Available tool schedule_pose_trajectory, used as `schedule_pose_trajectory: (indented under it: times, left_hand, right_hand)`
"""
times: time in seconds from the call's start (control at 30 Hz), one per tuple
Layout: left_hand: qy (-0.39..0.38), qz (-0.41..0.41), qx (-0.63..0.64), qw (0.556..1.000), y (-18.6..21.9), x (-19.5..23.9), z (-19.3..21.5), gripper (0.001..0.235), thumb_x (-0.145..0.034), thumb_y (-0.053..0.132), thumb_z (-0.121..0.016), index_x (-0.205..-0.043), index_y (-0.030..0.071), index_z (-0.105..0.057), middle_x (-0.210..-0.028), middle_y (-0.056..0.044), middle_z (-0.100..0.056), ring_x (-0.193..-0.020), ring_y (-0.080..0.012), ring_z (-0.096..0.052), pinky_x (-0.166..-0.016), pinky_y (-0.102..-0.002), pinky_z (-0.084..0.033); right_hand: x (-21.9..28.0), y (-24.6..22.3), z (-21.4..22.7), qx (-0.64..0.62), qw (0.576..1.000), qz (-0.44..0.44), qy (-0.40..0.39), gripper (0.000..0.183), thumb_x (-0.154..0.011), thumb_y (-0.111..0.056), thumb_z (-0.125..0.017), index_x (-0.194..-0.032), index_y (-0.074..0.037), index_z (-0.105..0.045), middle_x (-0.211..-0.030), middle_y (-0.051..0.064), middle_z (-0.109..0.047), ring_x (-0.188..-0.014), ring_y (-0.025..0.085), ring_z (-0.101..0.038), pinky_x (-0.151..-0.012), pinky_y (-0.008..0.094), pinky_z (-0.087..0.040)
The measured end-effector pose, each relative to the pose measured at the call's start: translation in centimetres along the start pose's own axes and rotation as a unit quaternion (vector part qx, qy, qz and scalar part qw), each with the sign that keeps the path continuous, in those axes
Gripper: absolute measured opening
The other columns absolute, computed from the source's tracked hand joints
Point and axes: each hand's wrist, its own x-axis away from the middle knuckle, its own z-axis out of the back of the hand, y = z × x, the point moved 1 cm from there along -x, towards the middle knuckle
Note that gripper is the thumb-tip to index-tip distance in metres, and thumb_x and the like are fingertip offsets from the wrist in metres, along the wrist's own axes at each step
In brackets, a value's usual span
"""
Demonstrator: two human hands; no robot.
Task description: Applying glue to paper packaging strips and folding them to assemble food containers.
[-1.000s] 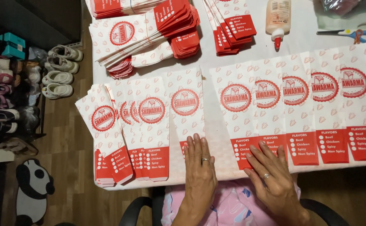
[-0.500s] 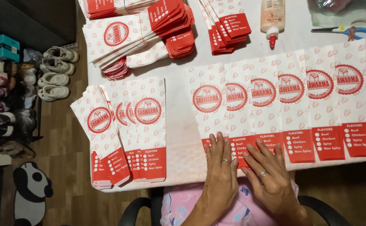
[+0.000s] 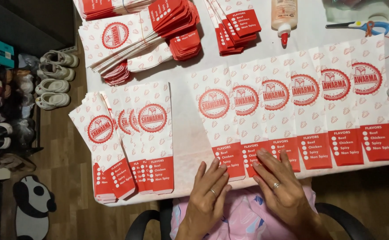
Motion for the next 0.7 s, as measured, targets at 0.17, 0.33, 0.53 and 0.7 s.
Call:
schedule_pose_trajectory:
  times: [0.17,0.33,0.53,0.7]
  left_hand:
    - [-0.037,-0.035,-0.026,0.998,-0.2,0.5,-0.1,0.031,-0.097,-0.001,-0.069,-0.126,-0.008,-0.063,-0.136,-0.026,-0.064,-0.136,-0.0481,-0.057,-0.119,-0.063,-0.038]
    - [-0.034,-0.04,-0.013,0.999,0.0,0.2,0.2,0.028,-0.097,-0.002,-0.069,-0.124,-0.009,-0.064,-0.134,-0.027,-0.065,-0.135,-0.0481,-0.056,-0.118,-0.062,-0.039]
    - [-0.02,-0.047,-0.01,0.999,-0.3,0.6,0.0,0.027,-0.097,-0.002,-0.069,-0.123,-0.009,-0.064,-0.132,-0.026,-0.066,-0.134,-0.05,-0.057,-0.117,-0.063,-0.04]
    - [0.003,-0.063,-0.002,0.998,-0.3,0.6,0.1,0.023,-0.095,-0.004,-0.072,-0.116,-0.008,-0.066,-0.124,-0.024,-0.069,-0.13,-0.0515,-0.059,-0.115,-0.065,-0.042]
  right_hand:
    - [-0.1,-0.4,-0.2,-0.053,0.997,0.024,-0.041,0.04,-0.093,-0.003,-0.071,-0.131,0.001,-0.063,-0.144,0.02,-0.06,-0.136,0.033,-0.061,-0.125,0.054,-0.034]
    - [-0.5,-0.7,-1.0,-0.09,0.989,0.068,-0.101,0.038,-0.096,-0.005,-0.067,-0.13,0.008,-0.059,-0.144,0.025,-0.057,-0.135,0.033,-0.061,-0.122,0.056,-0.036]
    - [-0.4,-0.7,-1.5,-0.096,0.989,0.071,-0.081,0.035,-0.094,-0.004,-0.07,-0.126,0.007,-0.062,-0.139,0.025,-0.061,-0.129,0.033,-0.065,-0.119,0.057,-0.042]
    - [-0.8,-1.0,-1.2,-0.106,0.99,0.072,-0.056,0.028,-0.092,-0.001,-0.071,-0.118,0.008,-0.066,-0.132,0.023,-0.065,-0.121,0.035,-0.069,-0.116,0.058,-0.047]
